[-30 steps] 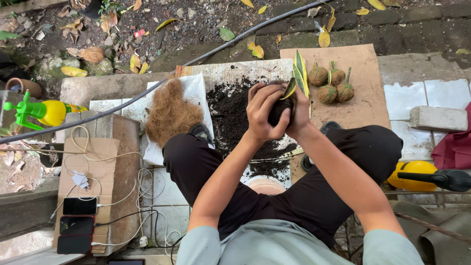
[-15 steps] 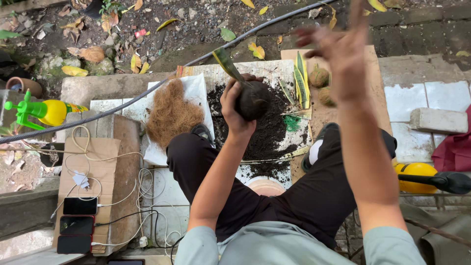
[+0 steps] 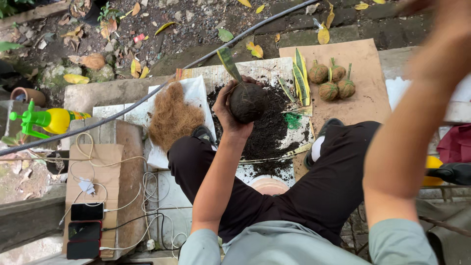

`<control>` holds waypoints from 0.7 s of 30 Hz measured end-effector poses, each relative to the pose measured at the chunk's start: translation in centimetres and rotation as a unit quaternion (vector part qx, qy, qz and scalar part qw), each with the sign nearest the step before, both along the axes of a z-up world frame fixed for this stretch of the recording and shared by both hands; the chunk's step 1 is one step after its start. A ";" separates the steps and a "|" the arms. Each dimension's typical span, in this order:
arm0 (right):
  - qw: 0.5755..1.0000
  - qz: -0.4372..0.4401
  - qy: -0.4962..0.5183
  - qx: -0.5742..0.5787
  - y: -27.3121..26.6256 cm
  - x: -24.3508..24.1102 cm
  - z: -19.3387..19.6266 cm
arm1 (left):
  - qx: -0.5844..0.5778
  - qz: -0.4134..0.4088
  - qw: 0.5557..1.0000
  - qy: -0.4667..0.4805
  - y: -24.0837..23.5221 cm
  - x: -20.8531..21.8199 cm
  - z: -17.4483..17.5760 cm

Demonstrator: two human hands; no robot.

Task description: The person sits cross-legged and wraps a small plant with soil and fibrous material by hand. They repeatedly add soil, press it around the plant, and adjust the wrapping to form a compact ball.

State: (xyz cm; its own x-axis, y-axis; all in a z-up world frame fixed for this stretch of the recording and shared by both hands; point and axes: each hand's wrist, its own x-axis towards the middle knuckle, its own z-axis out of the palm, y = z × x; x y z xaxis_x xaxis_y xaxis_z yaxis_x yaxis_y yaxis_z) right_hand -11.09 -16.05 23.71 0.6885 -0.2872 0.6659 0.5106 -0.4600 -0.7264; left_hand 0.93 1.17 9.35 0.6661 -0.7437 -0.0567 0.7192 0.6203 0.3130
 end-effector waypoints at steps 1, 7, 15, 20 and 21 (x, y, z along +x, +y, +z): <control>0.999 -0.010 0.005 -0.034 0.1 0.0 0.7 | -0.003 -0.017 1.000 0.021 0.2 -0.1 0.3; 0.960 -0.097 0.003 -0.262 3.3 0.4 2.0 | -0.010 -0.063 0.996 0.066 0.9 -0.4 1.6; 0.878 -0.176 -0.016 -0.444 8.1 2.1 -6.3 | 0.244 -0.012 0.969 -0.036 -0.7 -0.5 -0.9; 0.968 -0.107 -0.033 -0.226 7.9 3.2 -14.8 | 0.157 -0.048 0.986 -0.032 -0.9 -0.6 -4.9; 0.967 -0.104 -0.034 -0.231 7.4 3.2 -15.6 | 0.162 -0.043 0.985 -0.048 -1.3 -0.6 -5.4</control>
State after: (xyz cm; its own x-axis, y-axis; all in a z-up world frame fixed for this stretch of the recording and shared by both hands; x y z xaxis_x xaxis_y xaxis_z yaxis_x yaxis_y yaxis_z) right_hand -7.90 -8.62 8.14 0.5983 -0.0763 0.7976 0.4117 -0.8247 -0.3877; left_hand 0.35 -0.14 3.93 0.6147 -0.7513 -0.2403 0.7227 0.4144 0.5532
